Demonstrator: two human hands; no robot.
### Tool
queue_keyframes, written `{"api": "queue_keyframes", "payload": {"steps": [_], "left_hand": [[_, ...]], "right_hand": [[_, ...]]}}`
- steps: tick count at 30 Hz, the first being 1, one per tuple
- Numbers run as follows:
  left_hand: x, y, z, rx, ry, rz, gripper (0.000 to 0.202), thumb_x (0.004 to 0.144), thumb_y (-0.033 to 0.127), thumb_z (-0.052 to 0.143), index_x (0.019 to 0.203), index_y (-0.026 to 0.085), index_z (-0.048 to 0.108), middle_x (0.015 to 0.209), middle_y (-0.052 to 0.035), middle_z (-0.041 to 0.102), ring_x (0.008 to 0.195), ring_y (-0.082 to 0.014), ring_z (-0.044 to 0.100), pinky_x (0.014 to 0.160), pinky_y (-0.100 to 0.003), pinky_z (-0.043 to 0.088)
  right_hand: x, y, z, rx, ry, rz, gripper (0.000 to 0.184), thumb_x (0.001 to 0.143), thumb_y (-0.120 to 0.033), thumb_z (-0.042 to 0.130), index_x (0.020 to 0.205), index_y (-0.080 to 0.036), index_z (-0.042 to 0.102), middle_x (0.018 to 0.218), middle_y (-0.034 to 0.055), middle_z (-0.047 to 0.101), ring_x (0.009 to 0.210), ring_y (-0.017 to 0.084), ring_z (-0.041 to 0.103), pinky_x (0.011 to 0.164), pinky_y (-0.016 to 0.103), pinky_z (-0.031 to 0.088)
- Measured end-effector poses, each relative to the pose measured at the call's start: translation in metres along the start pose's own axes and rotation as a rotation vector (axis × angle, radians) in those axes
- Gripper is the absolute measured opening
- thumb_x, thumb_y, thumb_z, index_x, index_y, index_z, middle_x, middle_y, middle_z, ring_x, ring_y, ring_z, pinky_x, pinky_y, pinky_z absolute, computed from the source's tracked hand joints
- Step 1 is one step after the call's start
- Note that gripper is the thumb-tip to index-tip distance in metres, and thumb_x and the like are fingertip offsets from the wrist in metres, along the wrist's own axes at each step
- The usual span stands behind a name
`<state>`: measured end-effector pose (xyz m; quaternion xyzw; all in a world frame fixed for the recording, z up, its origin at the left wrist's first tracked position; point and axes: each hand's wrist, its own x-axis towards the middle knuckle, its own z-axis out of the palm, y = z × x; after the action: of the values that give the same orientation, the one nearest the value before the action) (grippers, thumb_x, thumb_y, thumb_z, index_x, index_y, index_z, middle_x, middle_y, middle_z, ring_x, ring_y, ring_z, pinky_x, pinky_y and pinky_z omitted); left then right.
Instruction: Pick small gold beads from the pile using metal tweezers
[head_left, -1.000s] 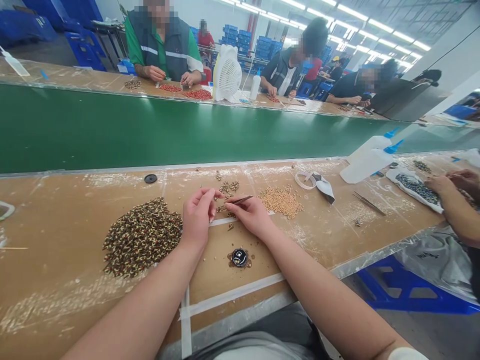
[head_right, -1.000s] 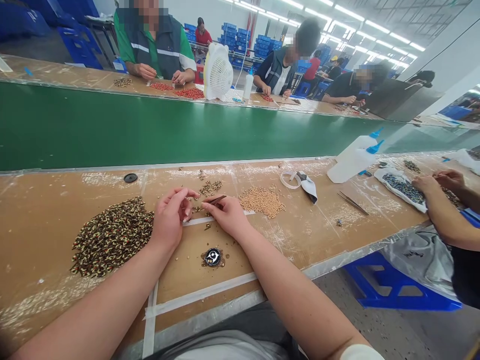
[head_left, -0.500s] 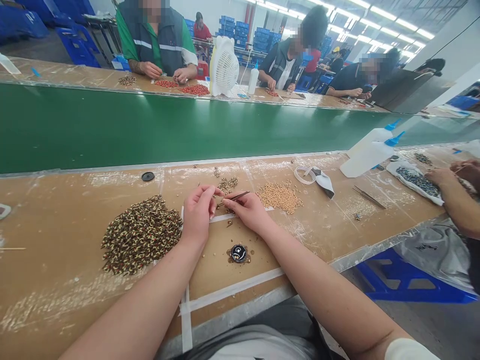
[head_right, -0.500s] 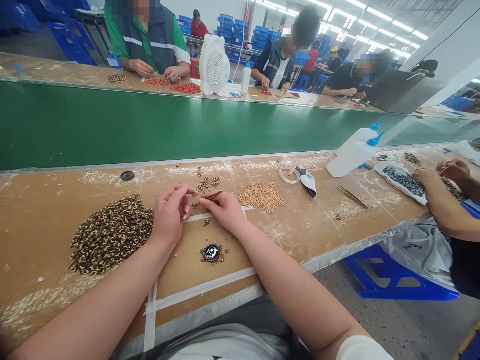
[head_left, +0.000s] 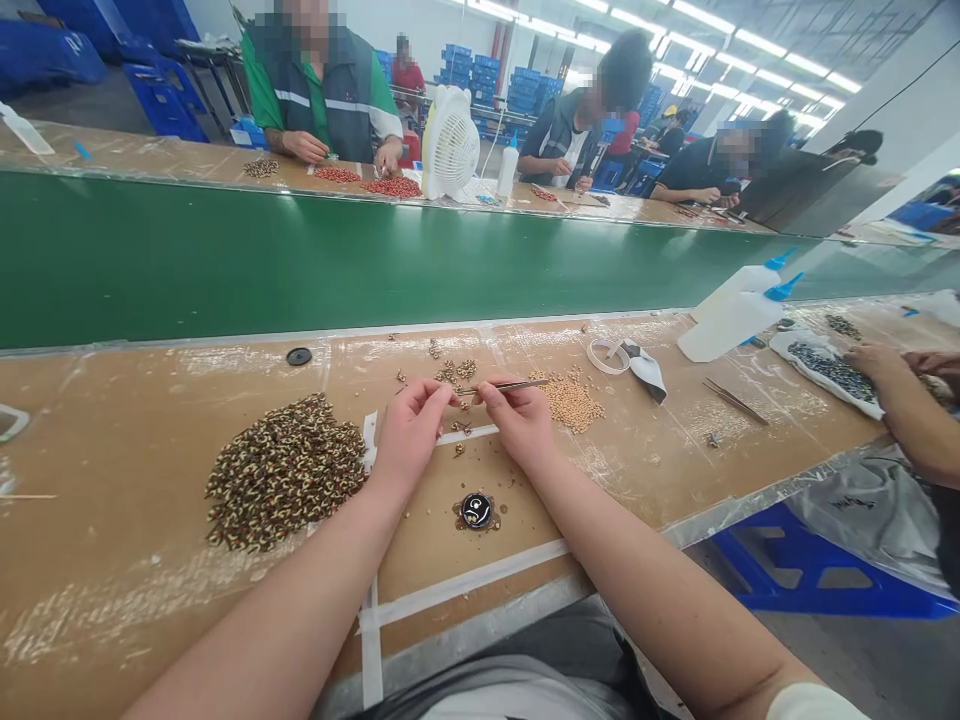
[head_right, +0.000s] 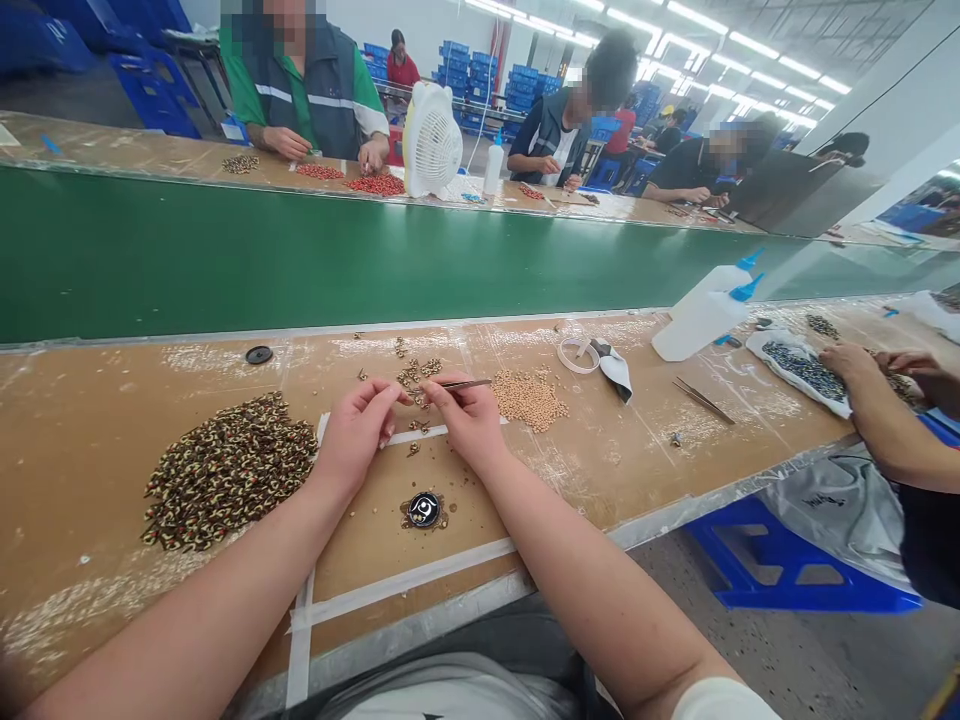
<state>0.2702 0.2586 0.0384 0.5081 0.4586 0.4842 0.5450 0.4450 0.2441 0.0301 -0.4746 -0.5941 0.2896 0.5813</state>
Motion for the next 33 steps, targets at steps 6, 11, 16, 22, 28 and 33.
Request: {"api": "queue_keyframes", "payload": {"steps": [6,11,16,22,28,33], "left_hand": [[0.001,-0.005,-0.001,-0.053,0.027,-0.015,0.032,0.094,0.051,0.071,0.083,0.021,0.072,0.066,0.0015,0.063,0.046,-0.0098,0.044,0.046,-0.024,0.032],[0.002,-0.007,-0.001,-0.070,0.029,-0.033,0.033,0.094,0.052,0.072,0.083,0.021,0.072,0.071,0.0001,0.068,0.047,-0.0098,0.044,0.045,-0.024,0.032],[0.002,-0.006,-0.001,-0.020,0.003,-0.029,0.029,0.093,0.049,0.072,0.085,0.022,0.073,0.079,-0.0007,0.072,0.050,-0.0102,0.046,0.048,-0.024,0.034],[0.001,-0.001,0.000,0.135,-0.058,-0.012,0.029,0.094,0.048,0.069,0.082,0.022,0.075,0.057,0.0039,0.053,0.051,-0.0137,0.044,0.051,-0.025,0.034],[-0.002,0.002,0.001,0.218,-0.067,-0.009,0.028,0.092,0.046,0.069,0.078,0.022,0.073,0.060,0.0027,0.055,0.056,-0.0150,0.046,0.055,-0.027,0.035],[-0.002,0.002,0.001,0.266,-0.101,-0.002,0.030,0.093,0.050,0.067,0.080,0.023,0.071,0.063,0.0028,0.055,0.060,-0.0158,0.046,0.060,-0.028,0.035]], "right_hand": [[-0.001,-0.002,0.000,-0.015,-0.025,0.026,0.036,0.100,-0.057,0.068,0.089,-0.024,0.077,0.082,0.0057,0.076,0.081,0.023,0.072,0.079,0.039,0.060],[-0.001,-0.001,0.000,-0.011,-0.008,0.042,0.039,0.099,-0.059,0.069,0.088,-0.023,0.077,0.080,0.0052,0.075,0.077,0.022,0.071,0.077,0.038,0.059],[-0.003,0.000,-0.001,0.006,0.036,0.099,0.042,0.096,-0.063,0.072,0.090,-0.022,0.078,0.078,0.0057,0.074,0.074,0.022,0.071,0.072,0.036,0.058],[-0.003,0.004,0.000,0.017,0.048,0.166,0.047,0.092,-0.068,0.075,0.094,-0.022,0.080,0.076,0.0053,0.073,0.070,0.022,0.068,0.065,0.035,0.056],[0.001,0.010,0.001,0.125,0.040,0.228,0.048,0.087,-0.069,0.079,0.090,-0.021,0.078,0.068,0.0014,0.065,0.059,0.016,0.057,0.056,0.031,0.047],[0.004,0.006,0.000,0.204,0.030,0.287,0.049,0.085,-0.069,0.081,0.085,-0.020,0.075,0.062,-0.0017,0.058,0.052,0.013,0.048,0.051,0.028,0.040]]}}
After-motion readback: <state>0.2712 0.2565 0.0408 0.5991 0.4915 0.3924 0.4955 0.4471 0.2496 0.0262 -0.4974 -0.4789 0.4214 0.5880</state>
